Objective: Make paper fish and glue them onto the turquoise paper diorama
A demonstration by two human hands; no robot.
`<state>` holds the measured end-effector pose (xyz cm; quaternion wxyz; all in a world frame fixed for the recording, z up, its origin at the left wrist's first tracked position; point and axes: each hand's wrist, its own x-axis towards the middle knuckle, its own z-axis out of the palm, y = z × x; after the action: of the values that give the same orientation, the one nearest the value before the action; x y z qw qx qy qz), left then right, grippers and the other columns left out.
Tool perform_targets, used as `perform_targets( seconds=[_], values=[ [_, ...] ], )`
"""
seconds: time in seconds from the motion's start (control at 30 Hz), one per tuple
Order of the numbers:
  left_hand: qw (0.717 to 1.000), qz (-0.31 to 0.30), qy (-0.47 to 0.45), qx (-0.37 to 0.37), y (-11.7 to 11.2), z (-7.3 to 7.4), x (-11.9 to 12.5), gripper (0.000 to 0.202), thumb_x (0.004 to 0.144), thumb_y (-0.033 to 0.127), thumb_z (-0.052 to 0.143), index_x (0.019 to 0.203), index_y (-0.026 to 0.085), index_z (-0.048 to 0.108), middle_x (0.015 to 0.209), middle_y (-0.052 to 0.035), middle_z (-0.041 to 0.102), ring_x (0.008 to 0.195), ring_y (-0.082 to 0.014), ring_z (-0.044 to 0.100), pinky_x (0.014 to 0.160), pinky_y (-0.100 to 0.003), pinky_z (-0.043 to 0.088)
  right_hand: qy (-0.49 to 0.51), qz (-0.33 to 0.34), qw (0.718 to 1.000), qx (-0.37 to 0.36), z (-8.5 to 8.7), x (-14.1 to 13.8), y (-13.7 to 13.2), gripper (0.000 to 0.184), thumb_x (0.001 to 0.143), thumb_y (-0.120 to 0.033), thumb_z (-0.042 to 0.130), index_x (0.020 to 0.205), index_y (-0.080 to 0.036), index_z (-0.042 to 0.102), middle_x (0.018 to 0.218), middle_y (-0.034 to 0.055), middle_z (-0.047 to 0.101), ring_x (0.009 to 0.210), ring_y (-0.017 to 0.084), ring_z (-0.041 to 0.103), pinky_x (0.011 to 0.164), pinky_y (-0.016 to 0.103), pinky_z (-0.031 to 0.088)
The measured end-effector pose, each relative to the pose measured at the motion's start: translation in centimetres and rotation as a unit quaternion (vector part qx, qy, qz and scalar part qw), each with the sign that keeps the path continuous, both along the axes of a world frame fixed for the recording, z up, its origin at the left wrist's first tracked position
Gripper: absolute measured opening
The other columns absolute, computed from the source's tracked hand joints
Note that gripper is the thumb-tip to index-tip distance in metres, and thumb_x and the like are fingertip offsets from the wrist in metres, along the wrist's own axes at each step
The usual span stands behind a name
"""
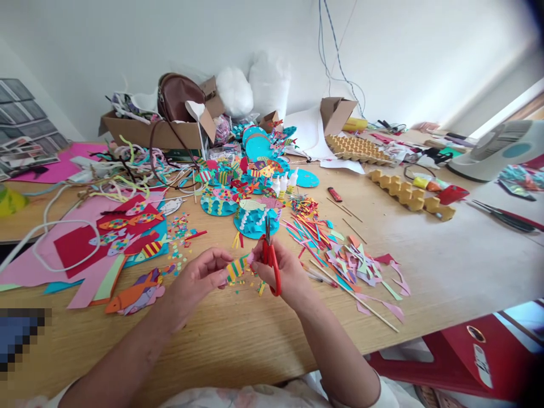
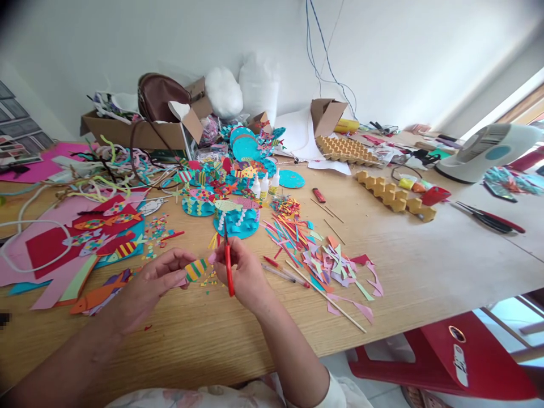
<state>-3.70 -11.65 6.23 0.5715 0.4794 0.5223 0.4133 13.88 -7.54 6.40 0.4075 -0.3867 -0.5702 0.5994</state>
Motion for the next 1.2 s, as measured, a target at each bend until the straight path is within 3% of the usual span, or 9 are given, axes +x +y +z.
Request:
perform_targets(
  seconds=[0.13, 0.27, 0.43, 0.53, 0.83, 1.2],
  values=[
    [1.0, -0.021, -0.003, -0.009, 0.2, 0.6, 0.2, 0.021, 0.066, 0.025, 0.061, 0.086, 0.019, 0.059, 0.081, -0.0005, 0.061, 0.075, -0.0142, 0.053, 0.065, -0.024, 0.041, -0.05, 0.048, 0.995, 0.072, 0.9, 0.2, 0.5, 0.013, 0.068, -0.013, 0.054, 0.078, -0.02, 0.051, 0.075, -0.0017, 0.058, 0.064, 0.011, 0.051, 0.06, 0.024, 0.041],
    [1.0, -0.01, 0.014, -0.02, 0.3, 0.7, 0.4, 0.012, 0.062, 0.023, 0.061, 0.072, 0.018, 0.058, 0.065, 0.0032, 0.054, 0.061, -0.0115, 0.046, 0.056, -0.022, 0.036, -0.087, 0.067, 0.989, 0.095, 1.6, -0.2, 1.0, 0.013, 0.068, -0.013, 0.054, 0.079, -0.019, 0.052, 0.072, -0.0029, 0.056, 0.062, 0.01, 0.048, 0.058, 0.023, 0.039],
    [0.999, 0.028, 0.016, -0.019, 0.1, 0.6, 0.3, 0.012, 0.064, 0.021, 0.058, 0.075, 0.018, 0.061, 0.064, 0.0037, 0.054, 0.061, -0.0112, 0.047, 0.057, -0.021, 0.037, -0.08, 0.016, 0.994, 0.069, 1.4, -0.7, 1.2, 0.013, 0.07, -0.026, 0.058, 0.076, -0.019, 0.048, 0.069, -0.0037, 0.049, 0.061, 0.011, 0.047, 0.056, 0.023, 0.039],
    [0.998, 0.067, 0.001, 0.0, -0.1, 0.5, 0.2, 0.014, 0.065, 0.022, 0.059, 0.078, 0.018, 0.061, 0.069, 0.0032, 0.057, 0.063, -0.0116, 0.049, 0.062, -0.022, 0.04, -0.125, -0.02, 0.988, 0.083, 0.9, -0.4, 0.8, 0.014, 0.074, -0.03, 0.056, 0.077, -0.02, 0.047, 0.07, -0.0027, 0.05, 0.062, 0.012, 0.048, 0.057, 0.024, 0.038],
    [0.988, 0.137, -0.009, 0.068, -0.4, -0.6, 0.3, 0.02, 0.071, 0.025, 0.058, 0.09, 0.019, 0.059, 0.073, 0.0029, 0.055, 0.066, -0.0116, 0.047, 0.063, -0.021, 0.039, -0.37, 0.013, 0.905, 0.211, -0.5, 0.5, -2.6, 0.016, 0.079, -0.026, 0.047, 0.065, -0.019, 0.044, 0.056, -0.0022, 0.047, 0.051, 0.011, 0.039, 0.049, 0.023, 0.025],
    [0.983, 0.162, -0.005, 0.083, -0.3, 0.1, 0.9, 0.022, 0.067, 0.026, 0.06, 0.087, 0.018, 0.058, 0.076, 0.0007, 0.058, 0.07, -0.0128, 0.05, 0.065, -0.023, 0.042, -0.452, 0.013, 0.869, 0.201, -1.6, 1.0, -3.0, 0.019, 0.079, -0.029, 0.045, 0.065, -0.018, 0.05, 0.054, -0.0005, 0.05, 0.049, 0.012, 0.039, 0.049, 0.024, 0.023]
  ],
)
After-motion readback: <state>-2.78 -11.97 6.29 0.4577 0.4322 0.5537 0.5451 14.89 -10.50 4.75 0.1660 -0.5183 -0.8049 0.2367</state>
